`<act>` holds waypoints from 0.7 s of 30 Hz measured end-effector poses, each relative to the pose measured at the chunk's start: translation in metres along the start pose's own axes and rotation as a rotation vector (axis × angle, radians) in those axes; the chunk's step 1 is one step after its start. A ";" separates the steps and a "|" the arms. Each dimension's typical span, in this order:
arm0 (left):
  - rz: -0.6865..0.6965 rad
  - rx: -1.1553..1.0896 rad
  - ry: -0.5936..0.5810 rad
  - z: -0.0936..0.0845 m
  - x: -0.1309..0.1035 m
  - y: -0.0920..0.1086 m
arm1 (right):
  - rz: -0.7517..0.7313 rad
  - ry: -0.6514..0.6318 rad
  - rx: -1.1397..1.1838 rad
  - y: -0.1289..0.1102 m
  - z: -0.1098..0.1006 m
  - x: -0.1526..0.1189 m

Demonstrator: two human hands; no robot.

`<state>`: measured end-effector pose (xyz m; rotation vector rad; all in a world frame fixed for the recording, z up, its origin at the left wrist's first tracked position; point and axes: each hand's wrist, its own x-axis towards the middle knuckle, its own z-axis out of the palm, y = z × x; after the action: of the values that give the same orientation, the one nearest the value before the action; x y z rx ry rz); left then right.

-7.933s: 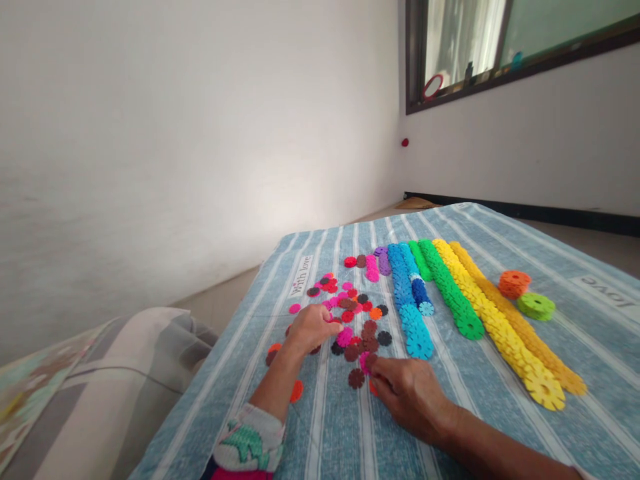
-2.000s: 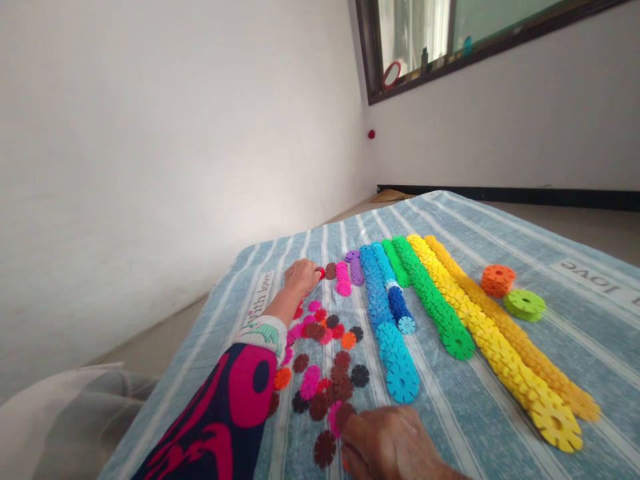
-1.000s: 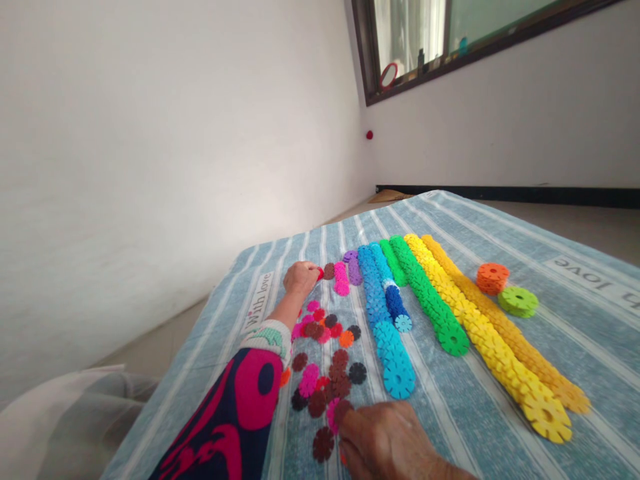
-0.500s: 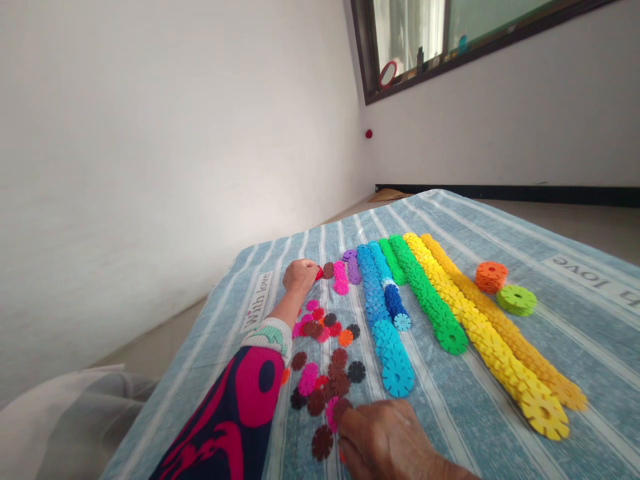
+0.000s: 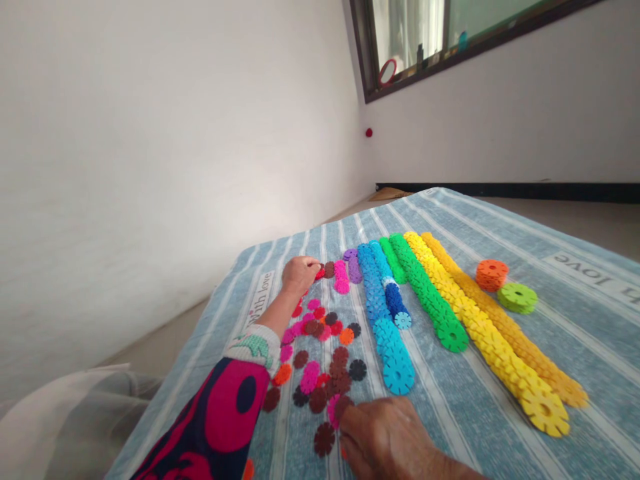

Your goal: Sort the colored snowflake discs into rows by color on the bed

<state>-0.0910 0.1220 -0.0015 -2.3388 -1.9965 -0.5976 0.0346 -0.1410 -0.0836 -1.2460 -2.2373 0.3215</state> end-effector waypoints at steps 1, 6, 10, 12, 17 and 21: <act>0.028 0.012 -0.022 0.001 -0.002 0.002 | 0.005 0.002 0.010 0.000 0.000 0.000; 0.106 0.076 -0.081 0.011 -0.007 0.009 | -0.005 0.022 0.031 0.000 -0.002 0.000; 0.117 0.101 -0.089 0.015 0.000 0.007 | -0.006 -0.010 0.007 0.001 -0.003 0.000; 0.106 0.106 -0.080 0.012 0.004 0.004 | 0.003 -0.047 -0.012 0.001 -0.002 0.000; 0.135 0.088 -0.109 0.000 0.008 -0.007 | 0.007 -0.069 -0.019 0.002 0.001 0.000; 0.115 0.027 -0.142 0.000 0.005 -0.010 | -0.003 -0.029 0.002 0.003 0.004 -0.001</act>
<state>-0.1002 0.1288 -0.0021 -2.5244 -1.8921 -0.4072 0.0350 -0.1394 -0.0883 -1.2442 -2.2625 0.3420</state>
